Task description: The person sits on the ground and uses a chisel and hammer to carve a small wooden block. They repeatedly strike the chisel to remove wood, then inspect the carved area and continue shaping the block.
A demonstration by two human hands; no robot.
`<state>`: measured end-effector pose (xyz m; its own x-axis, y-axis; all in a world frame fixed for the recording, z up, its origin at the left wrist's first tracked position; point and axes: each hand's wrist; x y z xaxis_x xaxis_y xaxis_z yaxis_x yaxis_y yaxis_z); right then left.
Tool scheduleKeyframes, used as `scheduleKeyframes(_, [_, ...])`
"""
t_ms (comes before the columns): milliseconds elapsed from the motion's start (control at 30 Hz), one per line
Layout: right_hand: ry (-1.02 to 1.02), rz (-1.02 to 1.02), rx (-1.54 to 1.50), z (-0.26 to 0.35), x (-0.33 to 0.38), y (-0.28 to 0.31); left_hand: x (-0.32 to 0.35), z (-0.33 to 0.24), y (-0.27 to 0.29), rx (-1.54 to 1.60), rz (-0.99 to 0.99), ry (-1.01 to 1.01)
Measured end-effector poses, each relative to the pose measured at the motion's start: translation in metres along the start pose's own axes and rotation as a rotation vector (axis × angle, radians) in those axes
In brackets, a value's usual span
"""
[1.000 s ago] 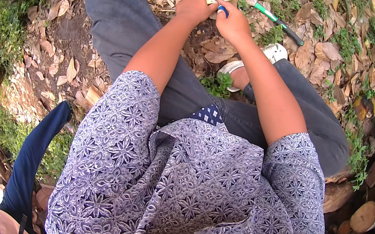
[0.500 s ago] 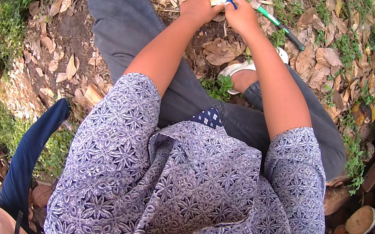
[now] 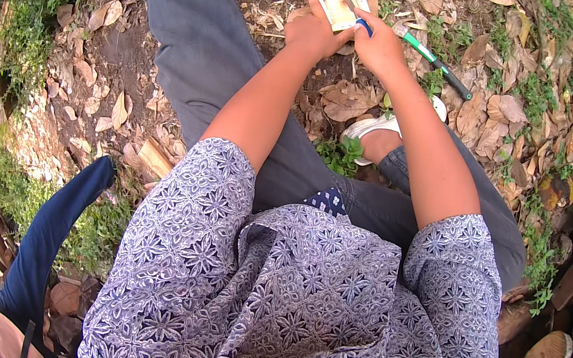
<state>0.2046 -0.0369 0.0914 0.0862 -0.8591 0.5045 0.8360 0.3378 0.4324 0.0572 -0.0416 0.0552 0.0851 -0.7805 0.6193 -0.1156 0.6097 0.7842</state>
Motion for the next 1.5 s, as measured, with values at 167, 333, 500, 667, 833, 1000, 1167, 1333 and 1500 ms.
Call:
scheduleKeyframes(167, [-0.040,0.009,-0.036,-0.012,0.031,0.021,-0.018,0.006,-0.041,0.033,-0.465,-0.003])
scheduleKeyframes(333, [-0.390,0.057,-0.277,0.000,0.051,0.030,-0.028,0.002,-0.048,0.056,-0.549,-0.152])
scheduleKeyframes(500, [-0.110,-0.110,-0.134,-0.013,0.051,0.011,-0.020,-0.017,-0.040,0.332,-0.363,-0.159])
scheduleKeyframes(667, [-0.132,-0.128,-0.189,-0.010,0.028,0.001,-0.022,-0.019,-0.045,0.227,-0.382,-0.125])
scheduleKeyframes(833, [-0.010,-0.161,-0.146,-0.018,0.032,-0.001,-0.023,-0.019,-0.034,0.083,-0.279,-0.065])
scheduleKeyframes(1000, [-0.025,-0.174,-0.146,-0.019,0.034,-0.003,-0.021,-0.023,-0.030,0.121,-0.216,-0.050])
scheduleKeyframes(1167, [-0.092,-0.165,-0.207,-0.015,0.032,-0.006,-0.021,-0.025,-0.023,0.058,-0.140,-0.030])
scheduleKeyframes(1333, [-0.111,-0.140,-0.228,-0.012,0.022,-0.005,-0.021,-0.023,-0.024,0.119,-0.140,-0.027])
scheduleKeyframes(1500, [-0.043,-0.155,-0.236,-0.025,0.020,-0.008,-0.025,-0.027,-0.016,0.109,-0.089,0.012])
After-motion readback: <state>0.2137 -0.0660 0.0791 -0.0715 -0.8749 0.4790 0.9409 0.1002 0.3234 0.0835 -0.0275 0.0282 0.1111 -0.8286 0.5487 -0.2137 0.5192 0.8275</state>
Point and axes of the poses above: each hand's wrist, its own x-axis away from the middle knuckle, its own y-axis out of the back of the hand, z = x × y, and after that the axes turned 12 degrees about -x, right-handed
